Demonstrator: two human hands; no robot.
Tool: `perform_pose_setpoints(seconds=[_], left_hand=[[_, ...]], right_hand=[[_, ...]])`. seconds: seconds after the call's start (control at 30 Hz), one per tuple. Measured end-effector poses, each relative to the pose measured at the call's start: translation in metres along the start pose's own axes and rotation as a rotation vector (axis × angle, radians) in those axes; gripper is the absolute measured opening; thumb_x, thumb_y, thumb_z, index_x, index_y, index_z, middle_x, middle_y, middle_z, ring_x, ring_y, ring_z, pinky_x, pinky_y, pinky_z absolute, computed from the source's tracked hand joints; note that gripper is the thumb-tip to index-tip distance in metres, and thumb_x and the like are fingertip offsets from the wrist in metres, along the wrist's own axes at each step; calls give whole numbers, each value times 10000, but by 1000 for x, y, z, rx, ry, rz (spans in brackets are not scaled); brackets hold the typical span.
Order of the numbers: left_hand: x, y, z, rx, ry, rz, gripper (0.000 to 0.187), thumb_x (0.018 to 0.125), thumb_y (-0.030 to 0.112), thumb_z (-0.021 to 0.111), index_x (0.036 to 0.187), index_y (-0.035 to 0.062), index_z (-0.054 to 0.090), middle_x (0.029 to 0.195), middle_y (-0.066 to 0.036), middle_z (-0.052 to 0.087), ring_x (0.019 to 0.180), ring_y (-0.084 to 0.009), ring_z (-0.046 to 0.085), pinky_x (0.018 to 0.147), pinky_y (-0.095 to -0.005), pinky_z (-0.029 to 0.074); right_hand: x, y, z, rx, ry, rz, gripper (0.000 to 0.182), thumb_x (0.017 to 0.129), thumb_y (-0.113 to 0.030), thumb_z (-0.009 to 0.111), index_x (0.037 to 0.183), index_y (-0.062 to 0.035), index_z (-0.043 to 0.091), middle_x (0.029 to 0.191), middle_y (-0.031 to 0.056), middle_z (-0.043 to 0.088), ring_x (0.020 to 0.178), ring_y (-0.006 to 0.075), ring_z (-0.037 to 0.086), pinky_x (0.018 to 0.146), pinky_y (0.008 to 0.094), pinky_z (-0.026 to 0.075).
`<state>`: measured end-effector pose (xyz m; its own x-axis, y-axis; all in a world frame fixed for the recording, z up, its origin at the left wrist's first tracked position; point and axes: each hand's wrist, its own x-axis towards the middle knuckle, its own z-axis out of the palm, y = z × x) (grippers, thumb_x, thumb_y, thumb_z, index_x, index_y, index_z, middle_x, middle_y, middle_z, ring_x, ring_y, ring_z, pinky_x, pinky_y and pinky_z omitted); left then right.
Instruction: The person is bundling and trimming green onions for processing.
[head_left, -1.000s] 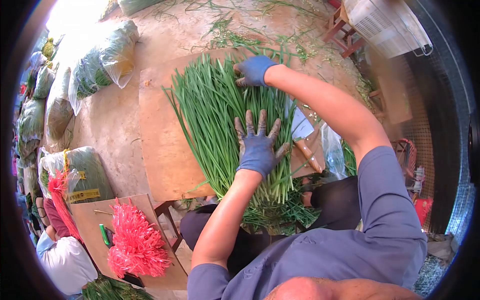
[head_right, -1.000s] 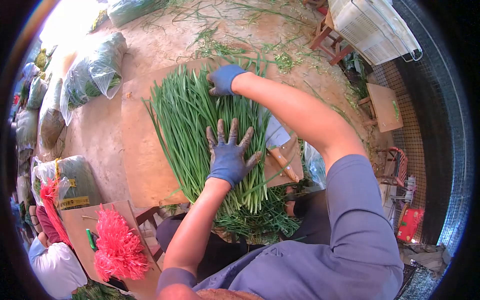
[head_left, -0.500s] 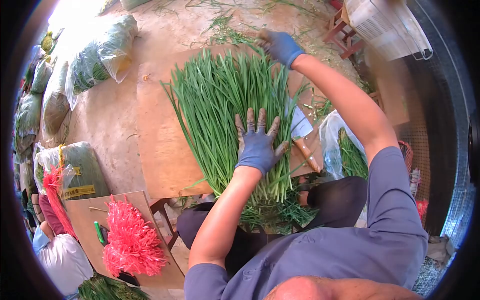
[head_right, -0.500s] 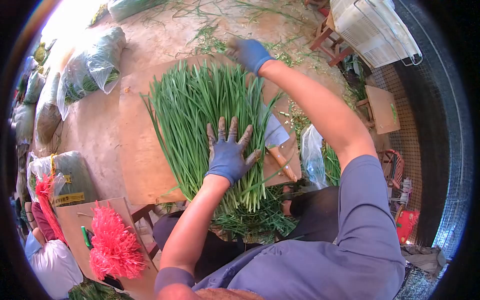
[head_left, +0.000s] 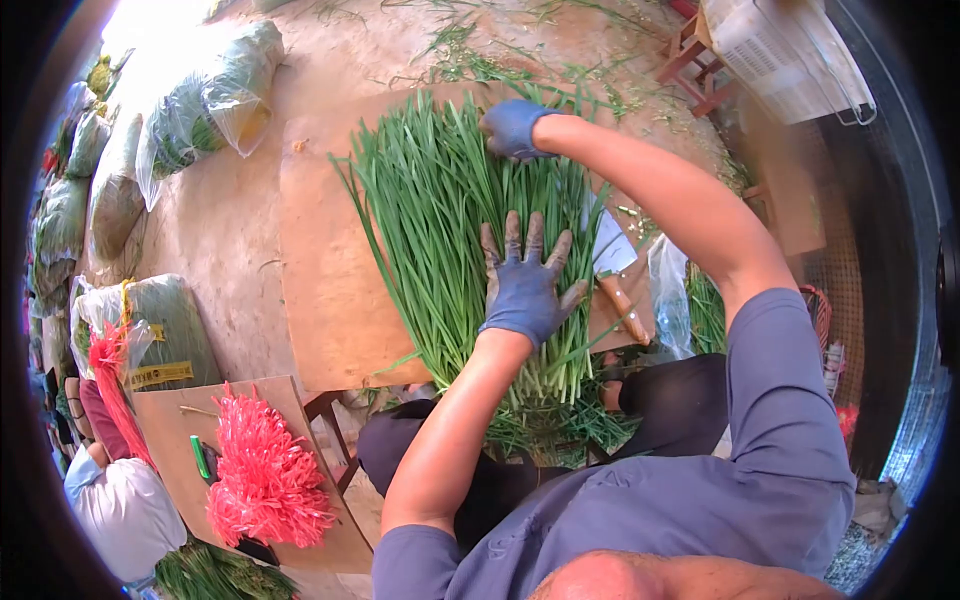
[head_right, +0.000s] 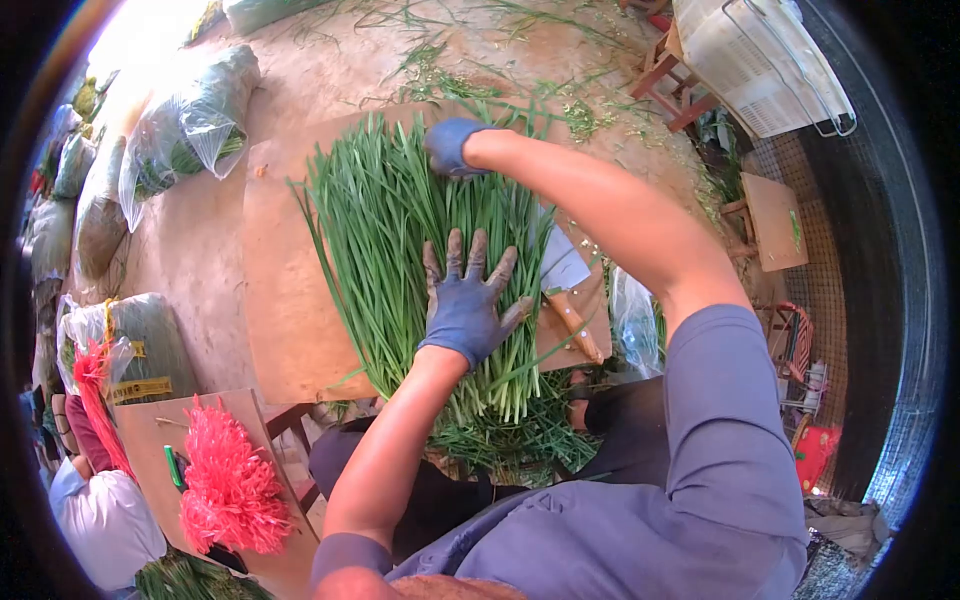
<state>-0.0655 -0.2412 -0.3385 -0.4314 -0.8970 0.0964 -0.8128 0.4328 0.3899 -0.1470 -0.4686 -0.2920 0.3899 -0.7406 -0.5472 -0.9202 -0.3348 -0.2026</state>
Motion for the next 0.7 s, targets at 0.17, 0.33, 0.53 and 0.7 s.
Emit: perform_pose_setpoints(seconds=[0.17, 0.33, 0.53, 0.7], left_hand=[[1, 1, 0, -15, 5, -8, 676, 889, 611, 461, 1454, 242, 431, 1546, -182, 294, 1448, -439, 156, 1136, -641, -43], [1, 2, -1, -3, -25, -14, 684, 888, 622, 448, 1461, 250, 422, 1557, -175, 274, 1454, -428, 147, 1137, -635, -57], [1, 2, 0, 2, -25, -11, 679, 889, 622, 447, 1458, 251, 427, 1560, -173, 268, 1456, -424, 144, 1134, -638, -60], [2, 1, 0, -5, -24, -14, 678, 890, 621, 448, 1453, 244, 432, 1561, -173, 266, 1457, -421, 143, 1134, -636, -65]], right_hand=[[3, 85, -18, -111, 891, -15, 305, 871, -224, 510, 1094, -69, 650, 957, 216, 683, 897, 381, 669, 817, 466, 521], [7, 149, -37, -833, 1388, 129, 344, 836, -233, 558, 1150, -121, 644, 1125, 172, 651, 1022, 350, 627, 876, 491, 492], [-23, 37, -15, -274, 391, -235, 323, 888, -351, 571, 1127, -155, 666, 1038, 157, 684, 974, 336, 648, 864, 462, 494], [-15, 3, -8, 38, 156, -82, 403, 900, -465, 565, 1038, -108, 687, 953, 184, 694, 936, 349, 658, 862, 454, 493]])
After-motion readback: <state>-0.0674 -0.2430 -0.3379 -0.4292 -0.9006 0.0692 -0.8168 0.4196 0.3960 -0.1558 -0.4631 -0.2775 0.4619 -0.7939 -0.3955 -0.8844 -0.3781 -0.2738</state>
